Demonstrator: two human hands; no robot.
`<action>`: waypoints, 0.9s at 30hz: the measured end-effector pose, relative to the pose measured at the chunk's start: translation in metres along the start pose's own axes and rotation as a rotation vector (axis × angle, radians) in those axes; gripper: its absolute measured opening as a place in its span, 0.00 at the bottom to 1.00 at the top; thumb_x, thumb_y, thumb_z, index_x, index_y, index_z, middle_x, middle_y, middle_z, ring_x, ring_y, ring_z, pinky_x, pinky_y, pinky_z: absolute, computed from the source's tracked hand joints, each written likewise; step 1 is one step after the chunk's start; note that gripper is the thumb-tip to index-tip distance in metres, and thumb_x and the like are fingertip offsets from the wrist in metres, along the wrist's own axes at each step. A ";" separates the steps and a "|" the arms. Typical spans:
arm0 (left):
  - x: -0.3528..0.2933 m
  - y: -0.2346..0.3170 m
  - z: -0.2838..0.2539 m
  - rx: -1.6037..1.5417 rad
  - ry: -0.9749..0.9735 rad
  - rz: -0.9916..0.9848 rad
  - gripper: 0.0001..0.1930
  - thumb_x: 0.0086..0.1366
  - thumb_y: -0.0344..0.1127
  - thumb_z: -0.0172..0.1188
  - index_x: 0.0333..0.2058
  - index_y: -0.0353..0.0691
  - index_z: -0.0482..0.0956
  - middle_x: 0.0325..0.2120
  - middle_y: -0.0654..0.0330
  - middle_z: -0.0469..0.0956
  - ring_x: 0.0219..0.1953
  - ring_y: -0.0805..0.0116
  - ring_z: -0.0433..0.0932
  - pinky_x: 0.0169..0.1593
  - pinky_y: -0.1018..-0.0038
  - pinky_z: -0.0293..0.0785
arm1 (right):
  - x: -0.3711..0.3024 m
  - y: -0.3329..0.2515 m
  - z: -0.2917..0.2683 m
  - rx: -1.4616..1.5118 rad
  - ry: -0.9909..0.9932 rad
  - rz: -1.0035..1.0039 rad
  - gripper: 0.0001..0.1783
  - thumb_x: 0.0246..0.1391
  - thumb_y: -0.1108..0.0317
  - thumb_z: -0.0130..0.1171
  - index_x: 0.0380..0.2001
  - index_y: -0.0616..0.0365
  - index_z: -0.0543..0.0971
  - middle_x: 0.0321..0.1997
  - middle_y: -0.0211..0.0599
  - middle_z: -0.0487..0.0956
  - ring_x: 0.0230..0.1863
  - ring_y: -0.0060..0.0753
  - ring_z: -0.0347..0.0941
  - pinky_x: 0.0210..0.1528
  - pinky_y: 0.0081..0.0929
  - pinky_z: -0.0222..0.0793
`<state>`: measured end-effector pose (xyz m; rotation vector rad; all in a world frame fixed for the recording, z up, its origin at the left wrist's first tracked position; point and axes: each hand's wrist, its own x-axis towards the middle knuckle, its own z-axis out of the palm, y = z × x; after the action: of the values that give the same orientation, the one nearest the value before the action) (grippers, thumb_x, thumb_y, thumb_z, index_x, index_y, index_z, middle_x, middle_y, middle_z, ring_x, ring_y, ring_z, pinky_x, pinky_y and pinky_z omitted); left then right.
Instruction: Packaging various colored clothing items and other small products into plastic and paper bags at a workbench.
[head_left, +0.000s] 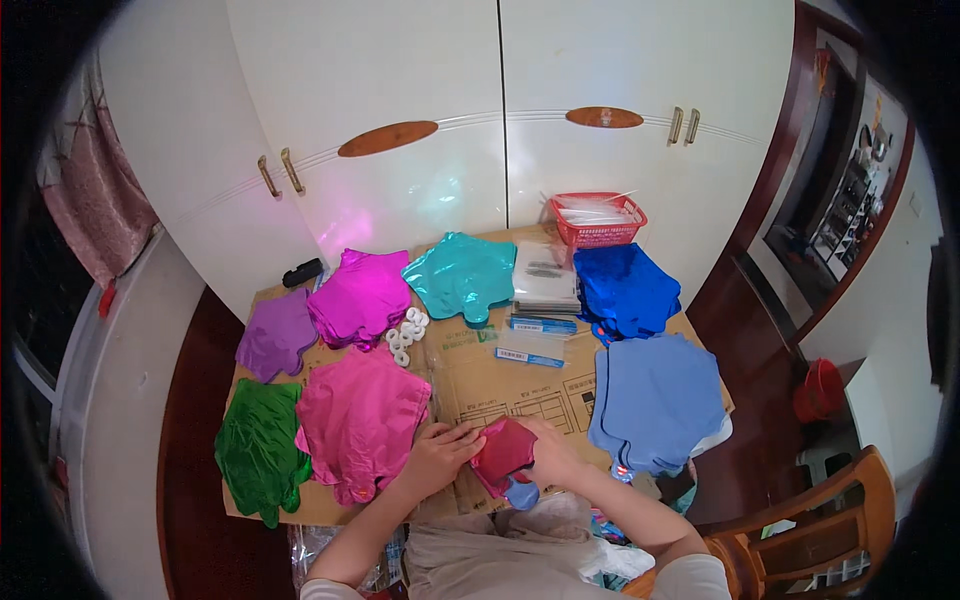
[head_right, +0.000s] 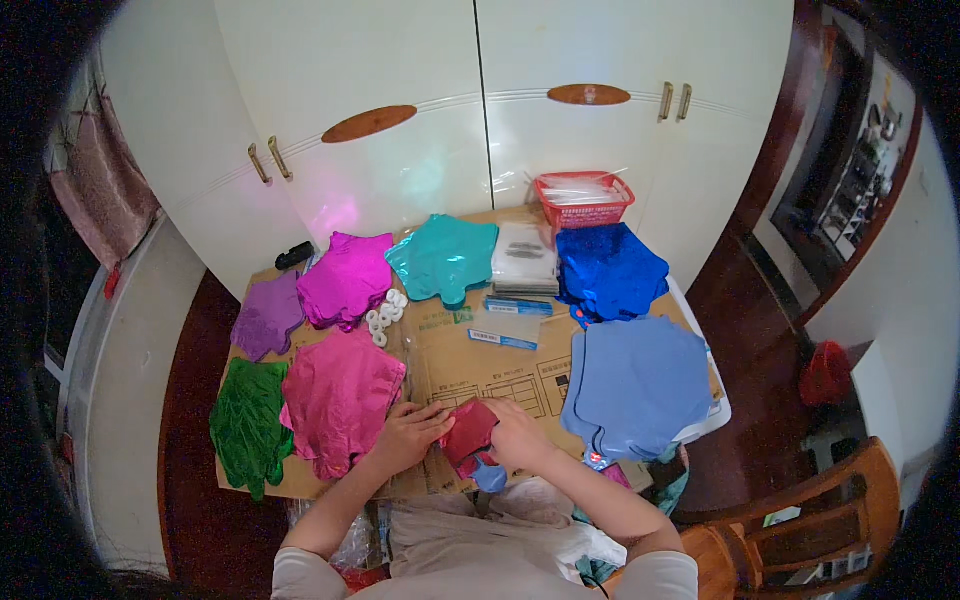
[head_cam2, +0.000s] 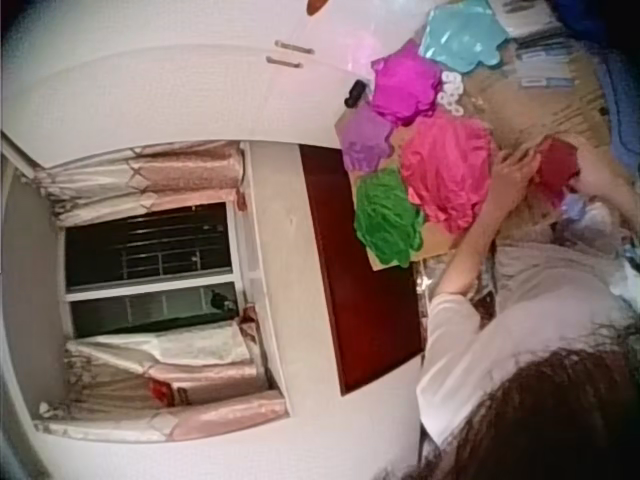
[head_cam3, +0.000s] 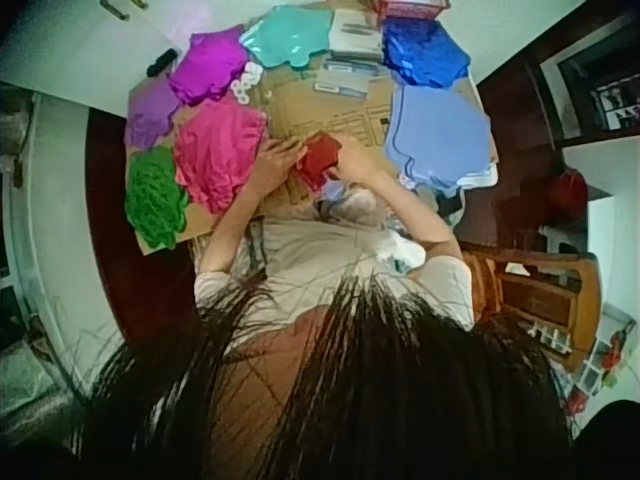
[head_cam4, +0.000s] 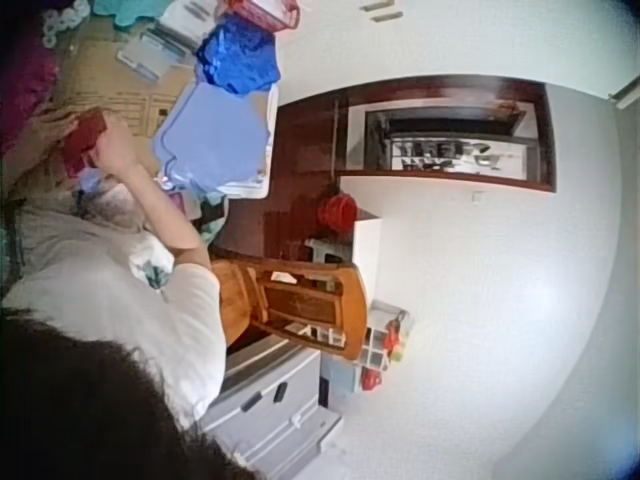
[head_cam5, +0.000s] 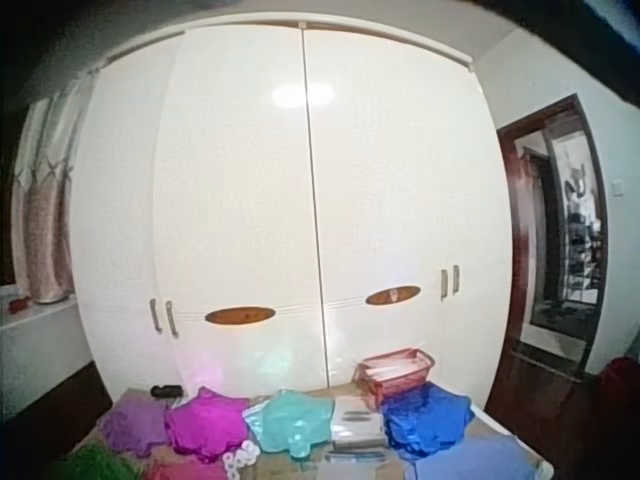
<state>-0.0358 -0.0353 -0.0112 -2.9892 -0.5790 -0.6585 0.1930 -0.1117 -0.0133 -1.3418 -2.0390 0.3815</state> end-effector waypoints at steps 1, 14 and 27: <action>0.001 0.000 0.000 0.009 -0.005 0.013 0.19 0.52 0.29 0.55 0.45 0.45 0.77 0.44 0.62 0.79 0.53 0.70 0.73 0.49 0.69 0.66 | -0.002 0.008 0.005 -0.012 0.011 -0.036 0.27 0.41 0.68 0.62 0.48 0.61 0.71 0.51 0.47 0.71 0.53 0.51 0.67 0.56 0.41 0.62; -0.005 -0.001 0.002 0.090 -0.051 0.044 0.18 0.55 0.33 0.53 0.47 0.46 0.76 0.47 0.65 0.76 0.58 0.67 0.67 0.56 0.62 0.62 | 0.016 0.035 -0.003 -0.053 -0.204 -0.280 0.21 0.50 0.69 0.48 0.50 0.54 0.74 0.57 0.37 0.72 0.62 0.40 0.63 0.63 0.36 0.58; -0.020 0.028 -0.019 -0.023 -0.169 0.042 0.30 0.53 0.45 0.59 0.52 0.35 0.69 0.54 0.54 0.70 0.59 0.61 0.65 0.61 0.58 0.57 | 0.011 0.032 0.000 -0.241 -0.235 -0.309 0.20 0.47 0.70 0.49 0.45 0.53 0.78 0.55 0.31 0.74 0.61 0.29 0.66 0.65 0.32 0.57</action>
<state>-0.0498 -0.0705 -0.0001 -3.0898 -0.5165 -0.4156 0.2126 -0.0882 -0.0277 -1.1307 -2.5100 0.1632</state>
